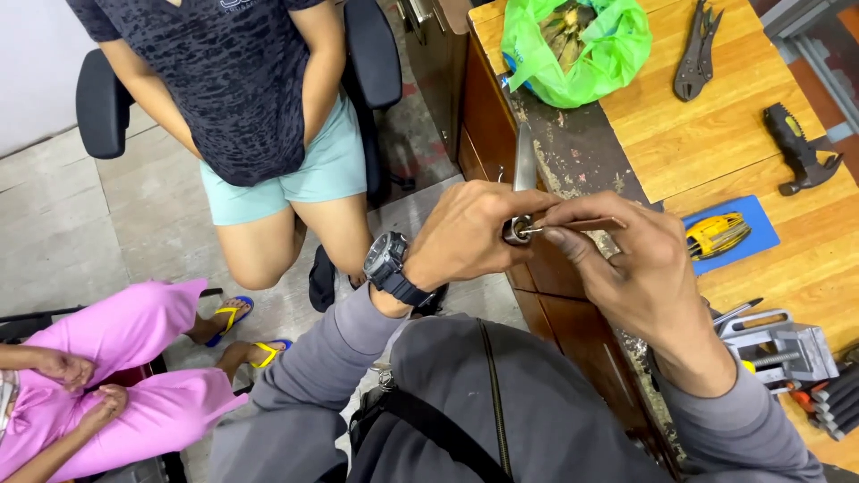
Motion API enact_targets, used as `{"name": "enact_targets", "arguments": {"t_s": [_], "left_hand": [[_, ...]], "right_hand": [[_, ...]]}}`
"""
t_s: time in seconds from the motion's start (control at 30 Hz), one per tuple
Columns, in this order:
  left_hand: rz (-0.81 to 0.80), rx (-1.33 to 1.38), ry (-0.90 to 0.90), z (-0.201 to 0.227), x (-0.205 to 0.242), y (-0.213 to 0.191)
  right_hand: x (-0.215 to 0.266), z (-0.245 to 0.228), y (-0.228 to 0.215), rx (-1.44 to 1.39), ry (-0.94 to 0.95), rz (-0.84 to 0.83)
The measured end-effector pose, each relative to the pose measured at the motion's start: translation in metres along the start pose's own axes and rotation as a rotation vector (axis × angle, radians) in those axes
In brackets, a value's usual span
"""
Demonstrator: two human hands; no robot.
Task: Shaping a thin metal wire on a bench grinder and then using it as a pick to manipulate a lock cylinder.
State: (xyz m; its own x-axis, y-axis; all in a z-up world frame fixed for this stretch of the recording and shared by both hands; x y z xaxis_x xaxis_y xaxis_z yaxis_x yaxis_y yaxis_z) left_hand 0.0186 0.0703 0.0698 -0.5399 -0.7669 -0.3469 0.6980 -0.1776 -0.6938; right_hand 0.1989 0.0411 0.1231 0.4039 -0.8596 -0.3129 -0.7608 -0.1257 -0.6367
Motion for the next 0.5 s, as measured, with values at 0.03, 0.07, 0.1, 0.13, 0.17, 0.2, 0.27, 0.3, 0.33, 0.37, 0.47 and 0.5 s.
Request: {"name": "enact_targets", "arguments": {"t_s": [0.03,0.07,0.1,0.13,0.17,0.2,0.27,0.3,0.33,0.37,0.47,0.5], "left_hand": [[-0.001,0.001,0.001,-0.002,0.0,0.002],[0.019,-0.008,0.014,-0.004,0.001,0.003],[0.039,-0.017,0.028,-0.005,0.002,0.004],[0.042,-0.017,0.031,-0.003,0.005,0.004],[0.065,-0.031,0.053,-0.001,0.007,0.002],[0.097,-0.056,0.098,-0.002,-0.001,-0.003],[0.093,-0.084,0.085,-0.001,-0.001,-0.002],[0.077,-0.099,0.045,-0.001,0.003,0.0],[0.071,-0.089,0.037,-0.001,0.004,0.002],[0.079,-0.09,0.04,-0.001,0.005,0.004],[0.091,-0.097,0.055,-0.005,0.0,0.002],[0.089,-0.093,0.064,-0.004,0.001,0.002]], "right_hand": [[0.0,0.0,0.001,0.001,0.001,0.001],[0.001,0.0,0.002,0.03,0.026,0.026],[0.001,0.001,0.003,0.059,0.051,0.052],[0.004,0.002,0.007,0.062,0.049,0.053],[0.006,0.002,0.009,0.085,0.017,0.081],[0.001,0.006,0.008,0.121,-0.032,0.126],[0.002,0.005,0.011,0.107,-0.046,0.151],[0.005,0.003,0.014,0.079,-0.041,0.157],[0.008,0.005,0.015,0.076,-0.03,0.149],[0.01,0.006,0.017,0.097,-0.027,0.165],[0.007,0.006,0.017,0.118,-0.049,0.197],[0.008,0.004,0.017,0.119,-0.063,0.21]]}}
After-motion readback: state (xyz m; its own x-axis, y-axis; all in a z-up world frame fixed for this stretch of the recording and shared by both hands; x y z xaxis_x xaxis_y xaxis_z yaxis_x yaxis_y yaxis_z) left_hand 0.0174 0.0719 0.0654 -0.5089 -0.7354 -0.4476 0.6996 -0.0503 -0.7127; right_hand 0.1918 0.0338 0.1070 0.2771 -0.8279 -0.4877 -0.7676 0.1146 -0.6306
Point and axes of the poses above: each hand's wrist, its own x-axis away from the middle knuckle, its own y-axis out of the palm, z = x × y, the point moved 2 cm from there along -x, towards the middle knuckle, and after that the axes turned 4 degrees about y, right-handed, at the moved point
